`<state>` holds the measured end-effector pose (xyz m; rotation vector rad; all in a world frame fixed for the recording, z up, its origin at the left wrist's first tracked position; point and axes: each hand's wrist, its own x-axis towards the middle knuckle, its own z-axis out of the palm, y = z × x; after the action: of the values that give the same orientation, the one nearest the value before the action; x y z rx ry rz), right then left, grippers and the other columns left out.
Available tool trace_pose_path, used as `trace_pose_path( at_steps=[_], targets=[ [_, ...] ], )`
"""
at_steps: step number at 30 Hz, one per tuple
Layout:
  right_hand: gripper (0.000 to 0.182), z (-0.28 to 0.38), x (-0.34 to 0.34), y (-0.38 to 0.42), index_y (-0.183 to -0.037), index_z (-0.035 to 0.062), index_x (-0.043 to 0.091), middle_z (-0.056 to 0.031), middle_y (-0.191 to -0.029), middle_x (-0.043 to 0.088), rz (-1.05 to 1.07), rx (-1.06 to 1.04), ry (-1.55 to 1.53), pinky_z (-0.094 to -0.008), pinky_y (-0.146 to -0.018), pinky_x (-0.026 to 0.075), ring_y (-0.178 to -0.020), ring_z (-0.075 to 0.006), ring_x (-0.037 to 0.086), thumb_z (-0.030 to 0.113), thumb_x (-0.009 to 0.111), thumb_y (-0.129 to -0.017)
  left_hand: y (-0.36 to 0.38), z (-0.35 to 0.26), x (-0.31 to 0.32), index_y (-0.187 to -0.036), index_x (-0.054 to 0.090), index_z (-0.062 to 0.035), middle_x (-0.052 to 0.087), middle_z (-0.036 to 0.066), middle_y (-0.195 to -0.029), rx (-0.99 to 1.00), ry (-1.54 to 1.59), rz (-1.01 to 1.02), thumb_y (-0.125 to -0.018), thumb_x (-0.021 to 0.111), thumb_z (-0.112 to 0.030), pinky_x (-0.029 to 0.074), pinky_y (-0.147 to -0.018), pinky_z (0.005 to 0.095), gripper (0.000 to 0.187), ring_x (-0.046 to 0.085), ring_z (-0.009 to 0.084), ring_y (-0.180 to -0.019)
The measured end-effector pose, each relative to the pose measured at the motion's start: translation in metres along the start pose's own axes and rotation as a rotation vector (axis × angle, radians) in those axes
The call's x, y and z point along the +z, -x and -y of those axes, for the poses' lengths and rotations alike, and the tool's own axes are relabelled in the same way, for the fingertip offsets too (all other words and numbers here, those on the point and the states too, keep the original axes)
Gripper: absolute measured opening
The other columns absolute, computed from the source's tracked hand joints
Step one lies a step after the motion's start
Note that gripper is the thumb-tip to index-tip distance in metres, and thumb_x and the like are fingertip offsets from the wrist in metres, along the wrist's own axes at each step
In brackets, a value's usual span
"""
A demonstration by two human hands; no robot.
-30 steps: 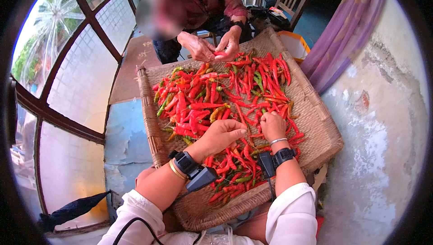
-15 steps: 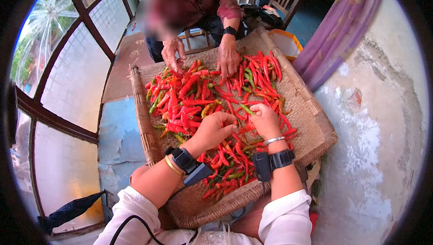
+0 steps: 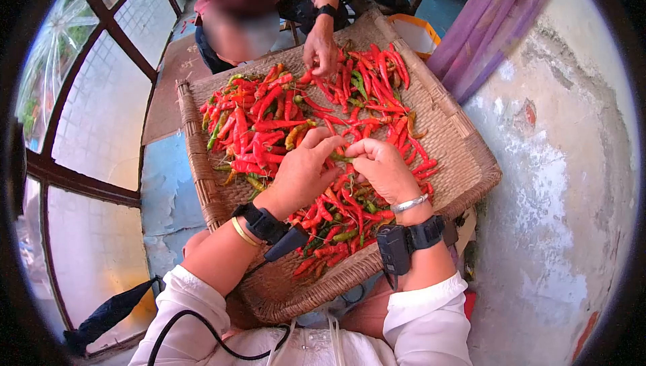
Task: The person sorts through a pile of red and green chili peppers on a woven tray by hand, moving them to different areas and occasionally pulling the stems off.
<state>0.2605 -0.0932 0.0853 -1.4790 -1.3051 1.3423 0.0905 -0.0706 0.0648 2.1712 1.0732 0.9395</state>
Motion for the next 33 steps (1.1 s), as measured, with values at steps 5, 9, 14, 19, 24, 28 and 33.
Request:
trace_pose_path(
  at_steps=[5,9,14,19,24,28,33],
  targets=[
    [0.016,0.002,-0.003,-0.002,-0.092,0.0004,0.059,0.0005,-0.069,0.055,0.068,-0.007,0.013,-0.0201,-0.053,0.042,-0.056,-0.0056,0.050,0.008,0.052,-0.079,-0.001,0.013,0.003,-0.091,0.058,-0.0036,0.058,0.016,-0.088,0.045,-0.074,0.167,-0.073,0.063,-0.014,0.048,-0.066,0.0397,0.022,0.057,0.0334,-0.079],
    [0.015,-0.004,-0.011,-0.011,-0.090,-0.0008,0.059,-0.0011,-0.066,0.056,-0.079,-0.025,-0.069,-0.0203,-0.050,0.042,-0.055,-0.0066,0.051,0.007,0.051,-0.080,-0.005,0.014,-0.006,-0.087,0.060,-0.0027,0.057,0.019,-0.069,-0.050,-0.103,0.219,-0.077,0.060,-0.019,0.045,-0.059,0.0407,0.019,0.057,0.0353,-0.068],
    [0.015,-0.032,-0.017,-0.022,-0.087,0.0026,0.062,-0.0061,-0.071,0.062,-0.197,-0.071,0.341,-0.0273,-0.056,0.047,-0.061,-0.0135,0.058,0.012,0.057,-0.076,-0.011,0.017,-0.033,-0.087,0.061,-0.0027,0.057,0.020,-0.070,-0.172,-0.209,0.101,-0.082,0.055,-0.022,0.044,-0.058,0.0423,0.020,0.057,0.0362,-0.068],
    [0.024,-0.042,0.002,-0.022,-0.088,0.0075,0.062,-0.0120,-0.081,0.062,0.019,-0.153,0.768,-0.0394,-0.071,0.047,-0.080,-0.0309,0.059,0.022,0.065,-0.069,-0.011,0.023,-0.049,-0.093,0.061,-0.0032,0.060,0.017,-0.077,-0.081,-0.531,-0.199,-0.082,0.055,-0.023,0.046,-0.064,0.0426,0.023,0.057,0.0349,-0.073],
    [0.026,-0.046,0.024,-0.021,-0.090,0.0116,0.063,-0.0119,-0.097,0.056,0.312,-0.196,1.039,-0.0428,-0.081,0.043,-0.094,-0.0307,0.054,0.022,0.067,-0.067,-0.008,0.026,-0.034,-0.091,0.061,-0.0076,0.060,0.014,-0.081,-0.062,-0.436,0.044,-0.078,0.058,-0.022,0.048,-0.064,0.0403,0.020,0.058,0.0319,-0.074],
    [0.021,-0.053,0.033,-0.026,-0.086,0.0094,0.063,-0.0143,-0.088,0.058,0.232,-0.256,1.188,-0.0431,-0.077,0.045,-0.091,-0.0325,0.055,0.019,0.065,-0.067,0.001,0.017,-0.010,-0.086,0.060,-0.0073,0.060,0.014,-0.074,0.036,-0.314,0.271,-0.079,0.054,-0.023,0.048,-0.060,0.0405,0.018,0.059,0.0321,-0.069],
    [0.016,-0.041,0.020,-0.027,-0.077,0.0048,0.062,-0.0181,-0.077,0.060,0.168,-0.365,0.947,-0.0436,-0.069,0.046,-0.076,-0.0352,0.058,0.018,0.061,-0.068,0.002,0.016,-0.005,-0.083,0.056,-0.0040,0.059,0.016,-0.075,-0.094,-0.268,0.410,-0.079,0.053,-0.022,0.047,-0.061,0.0431,0.019,0.059,0.0339,-0.071]
  ],
)
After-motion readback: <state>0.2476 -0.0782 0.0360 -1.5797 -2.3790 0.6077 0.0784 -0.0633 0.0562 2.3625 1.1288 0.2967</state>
